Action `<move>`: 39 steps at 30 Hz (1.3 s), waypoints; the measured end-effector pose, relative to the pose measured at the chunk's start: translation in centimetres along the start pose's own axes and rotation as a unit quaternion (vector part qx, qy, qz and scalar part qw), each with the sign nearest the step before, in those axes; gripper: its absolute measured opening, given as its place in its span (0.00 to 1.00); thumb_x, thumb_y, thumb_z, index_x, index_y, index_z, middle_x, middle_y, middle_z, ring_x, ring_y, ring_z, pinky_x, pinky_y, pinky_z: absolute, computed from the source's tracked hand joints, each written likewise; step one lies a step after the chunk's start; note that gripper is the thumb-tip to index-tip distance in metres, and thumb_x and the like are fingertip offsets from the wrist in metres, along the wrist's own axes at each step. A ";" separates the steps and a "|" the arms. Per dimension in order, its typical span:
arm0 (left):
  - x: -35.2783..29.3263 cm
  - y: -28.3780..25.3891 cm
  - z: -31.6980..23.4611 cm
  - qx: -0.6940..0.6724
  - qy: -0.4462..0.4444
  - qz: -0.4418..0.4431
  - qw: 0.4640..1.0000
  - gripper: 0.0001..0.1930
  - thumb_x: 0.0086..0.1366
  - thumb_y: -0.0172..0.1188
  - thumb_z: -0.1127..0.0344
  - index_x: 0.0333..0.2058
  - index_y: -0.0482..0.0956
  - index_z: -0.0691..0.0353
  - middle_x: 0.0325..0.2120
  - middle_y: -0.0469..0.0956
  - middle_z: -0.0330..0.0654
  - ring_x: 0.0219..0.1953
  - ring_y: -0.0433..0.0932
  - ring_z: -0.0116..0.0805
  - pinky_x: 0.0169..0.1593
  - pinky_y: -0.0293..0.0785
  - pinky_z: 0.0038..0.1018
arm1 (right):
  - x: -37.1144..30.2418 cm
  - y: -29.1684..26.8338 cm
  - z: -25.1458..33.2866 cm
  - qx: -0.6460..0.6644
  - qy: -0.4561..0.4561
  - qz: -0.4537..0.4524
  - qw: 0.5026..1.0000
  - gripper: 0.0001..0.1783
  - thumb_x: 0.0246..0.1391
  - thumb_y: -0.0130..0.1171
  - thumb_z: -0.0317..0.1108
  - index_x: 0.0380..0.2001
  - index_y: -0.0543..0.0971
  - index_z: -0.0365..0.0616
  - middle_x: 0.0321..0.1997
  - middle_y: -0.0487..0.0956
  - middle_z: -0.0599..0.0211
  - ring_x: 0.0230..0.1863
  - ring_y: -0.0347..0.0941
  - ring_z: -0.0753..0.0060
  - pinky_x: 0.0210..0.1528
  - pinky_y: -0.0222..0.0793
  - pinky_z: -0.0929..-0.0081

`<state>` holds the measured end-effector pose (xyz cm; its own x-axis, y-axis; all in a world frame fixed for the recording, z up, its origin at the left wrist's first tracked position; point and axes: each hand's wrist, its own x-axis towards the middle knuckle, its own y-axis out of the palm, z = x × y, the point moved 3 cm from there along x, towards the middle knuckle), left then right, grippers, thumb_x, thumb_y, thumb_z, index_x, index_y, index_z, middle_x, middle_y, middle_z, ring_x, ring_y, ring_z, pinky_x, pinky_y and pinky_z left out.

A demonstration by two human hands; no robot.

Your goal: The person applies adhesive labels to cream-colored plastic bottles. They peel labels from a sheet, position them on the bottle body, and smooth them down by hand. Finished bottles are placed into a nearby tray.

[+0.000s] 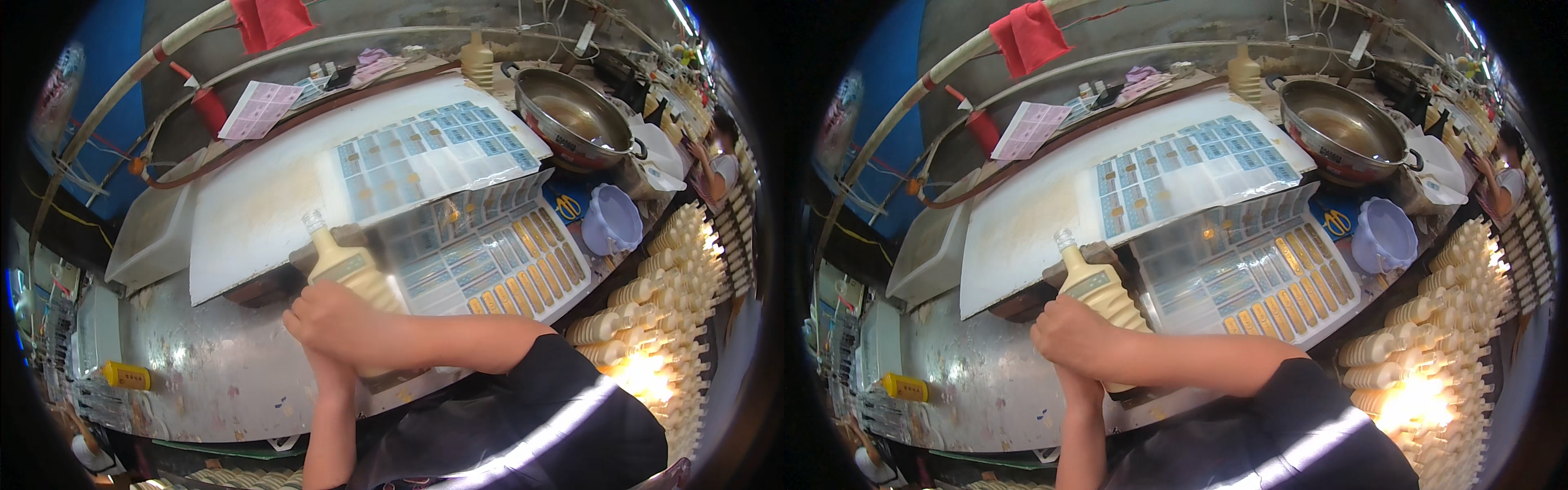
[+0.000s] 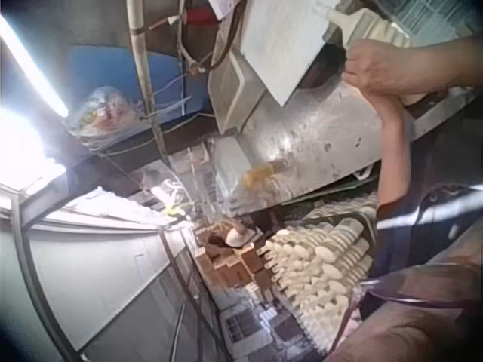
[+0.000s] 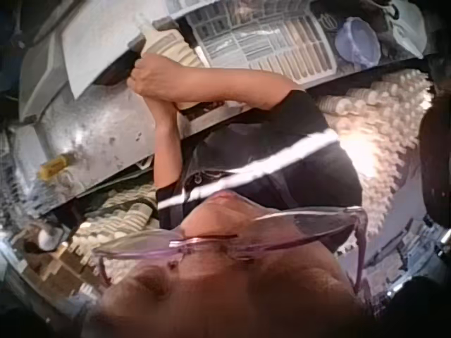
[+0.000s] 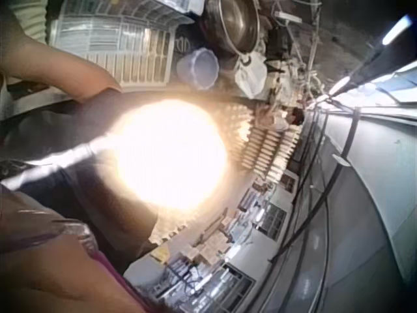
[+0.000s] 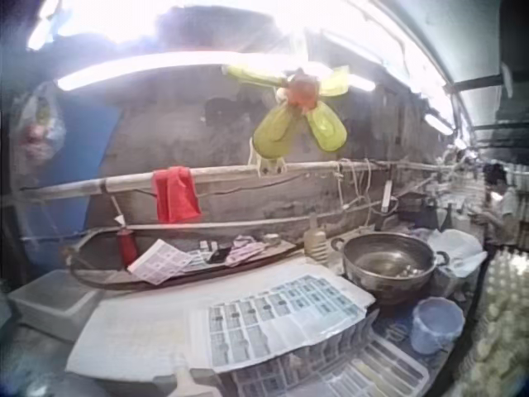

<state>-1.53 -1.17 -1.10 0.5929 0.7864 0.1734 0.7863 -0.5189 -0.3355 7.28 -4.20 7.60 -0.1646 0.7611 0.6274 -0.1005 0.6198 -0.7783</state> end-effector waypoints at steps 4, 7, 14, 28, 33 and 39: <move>-2.6 0.2 -1.8 -0.080 -0.108 -0.030 0.991 0.29 0.74 0.50 0.64 0.70 0.56 0.64 0.65 0.63 0.51 0.62 0.68 0.40 0.65 0.65 0.36 | -1.6 -2.7 -4.5 0.254 0.181 -0.160 0.937 0.07 0.47 0.61 0.31 0.32 0.81 0.45 0.27 0.78 0.65 0.36 0.78 0.51 0.42 0.74 0.59; -4.5 0.9 -0.6 -0.011 0.012 -0.016 1.000 0.35 0.65 0.54 0.68 0.70 0.54 0.69 0.64 0.61 0.56 0.64 0.65 0.48 0.69 0.60 0.42 | -6.5 -4.6 -11.0 0.221 0.340 -0.095 0.909 0.09 0.54 0.57 0.33 0.35 0.83 0.44 0.34 0.82 0.59 0.40 0.80 0.50 0.43 0.74 0.61; -4.9 1.7 -0.2 -0.045 0.033 -0.021 0.998 0.40 0.63 0.56 0.63 0.69 0.53 0.73 0.65 0.60 0.59 0.68 0.61 0.52 0.73 0.53 0.44 | -18.8 -10.9 -23.2 -0.194 0.486 -0.057 0.850 0.10 0.55 0.57 0.32 0.38 0.85 0.44 0.44 0.82 0.56 0.42 0.81 0.47 0.42 0.77 0.54; -5.6 1.5 -0.9 -0.055 -0.034 -0.068 0.996 0.39 0.60 0.57 0.71 0.69 0.54 0.70 0.63 0.63 0.57 0.67 0.63 0.50 0.72 0.55 0.42 | -24.1 -11.5 -26.2 -0.349 0.329 0.066 0.875 0.05 0.57 0.53 0.28 0.33 0.79 0.48 0.36 0.82 0.64 0.36 0.83 0.56 0.35 0.79 0.61; -7.1 0.9 0.9 -0.030 -0.031 -0.028 0.999 0.38 0.64 0.60 0.66 0.69 0.54 0.69 0.64 0.62 0.54 0.66 0.63 0.45 0.71 0.56 0.40 | -22.9 -12.2 -23.8 -0.116 0.402 -0.044 0.907 0.08 0.55 0.65 0.32 0.36 0.86 0.41 0.34 0.87 0.61 0.32 0.84 0.62 0.35 0.77 0.67; -7.5 -0.4 0.3 0.021 -0.012 -0.019 1.000 0.39 0.62 0.64 0.65 0.68 0.59 0.68 0.63 0.66 0.52 0.63 0.67 0.45 0.69 0.61 0.41 | -15.6 -9.4 -11.2 0.305 0.394 -0.017 0.867 0.08 0.57 0.64 0.25 0.39 0.87 0.39 0.38 0.88 0.67 0.31 0.82 0.79 0.31 0.76 0.81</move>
<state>-6.34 -6.79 -2.52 0.5575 0.8135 0.1653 0.8002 -0.4736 -0.3680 21.76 -19.74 5.44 0.5454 0.7880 0.2858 -0.6316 0.6105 -0.4779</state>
